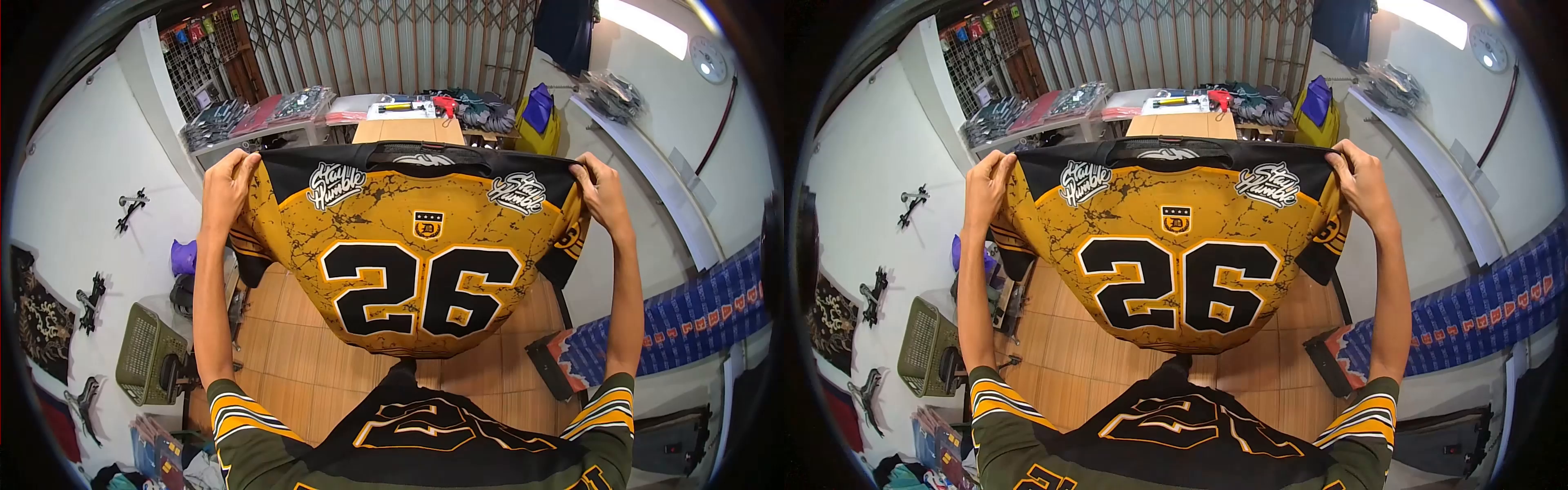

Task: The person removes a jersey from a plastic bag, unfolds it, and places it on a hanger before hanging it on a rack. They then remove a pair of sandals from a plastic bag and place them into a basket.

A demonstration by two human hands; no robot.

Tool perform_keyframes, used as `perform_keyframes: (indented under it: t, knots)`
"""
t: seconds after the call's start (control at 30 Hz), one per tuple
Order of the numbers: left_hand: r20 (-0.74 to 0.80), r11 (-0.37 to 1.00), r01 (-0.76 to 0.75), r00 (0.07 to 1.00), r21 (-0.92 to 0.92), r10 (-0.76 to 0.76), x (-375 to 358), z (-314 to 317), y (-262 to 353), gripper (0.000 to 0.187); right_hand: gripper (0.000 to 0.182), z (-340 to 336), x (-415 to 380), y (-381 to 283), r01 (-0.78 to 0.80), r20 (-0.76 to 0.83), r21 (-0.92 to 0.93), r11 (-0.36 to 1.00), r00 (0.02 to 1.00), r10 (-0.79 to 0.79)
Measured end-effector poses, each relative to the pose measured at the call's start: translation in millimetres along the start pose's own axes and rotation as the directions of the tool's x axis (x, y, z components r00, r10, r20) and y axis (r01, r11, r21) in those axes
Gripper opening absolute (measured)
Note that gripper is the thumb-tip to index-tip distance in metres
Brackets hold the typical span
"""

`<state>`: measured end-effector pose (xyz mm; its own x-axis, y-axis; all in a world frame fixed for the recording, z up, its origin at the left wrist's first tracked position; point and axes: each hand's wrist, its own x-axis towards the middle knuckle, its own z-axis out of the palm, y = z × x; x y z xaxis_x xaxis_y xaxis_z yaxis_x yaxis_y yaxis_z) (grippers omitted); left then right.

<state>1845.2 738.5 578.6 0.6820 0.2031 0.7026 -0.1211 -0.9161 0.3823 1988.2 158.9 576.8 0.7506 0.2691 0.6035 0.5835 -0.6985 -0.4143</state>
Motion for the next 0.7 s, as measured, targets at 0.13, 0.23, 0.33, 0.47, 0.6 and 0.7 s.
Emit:
perform_keyframes:
  t: [0.13, 0.23, 0.33, 0.47, 0.6, 0.7]
  knots:
    - [-0.061, 0.999, -0.05, 0.997, 0.009, 0.05, 27, 36, -32, 0.033, 0.022, 34, 35, 30, 0.068, -0.015, 0.028, 0.997, 0.998, -0.068]
    - [-0.062, 0.997, -0.044, 0.997, 0.065, 0.048, 45, 53, -45, 0.032, 0.022, 47, 54, 34, 0.014, 0.017, 0.037, 0.999, 1.0, -0.015]
    - [-0.036, 0.994, -0.059, 0.997, 0.088, 0.062, 87, 97, -87, 0.031, 0.022, 90, 101, 59, -0.002, 0.028, 0.041, 0.999, 1.0, 0.001]
    - [0.017, 0.992, -0.061, 0.998, 0.111, 0.059, 156, 171, -128, 0.029, 0.021, 152, 177, 105, -0.017, 0.028, 0.03, 0.999, 0.999, 0.016]
    - [0.089, 0.992, -0.042, 0.996, 0.117, 0.032, 188, 255, -176, 0.031, 0.02, 232, 215, 160, 0.003, -0.022, -0.001, 1.0, 1.0, -0.003]
    - [0.114, 0.996, 0.01, 0.993, 0.094, -0.02, 191, 333, -220, 0.033, 0.017, 299, 224, 196, -0.098, -0.05, -0.07, 0.993, 0.994, 0.095]
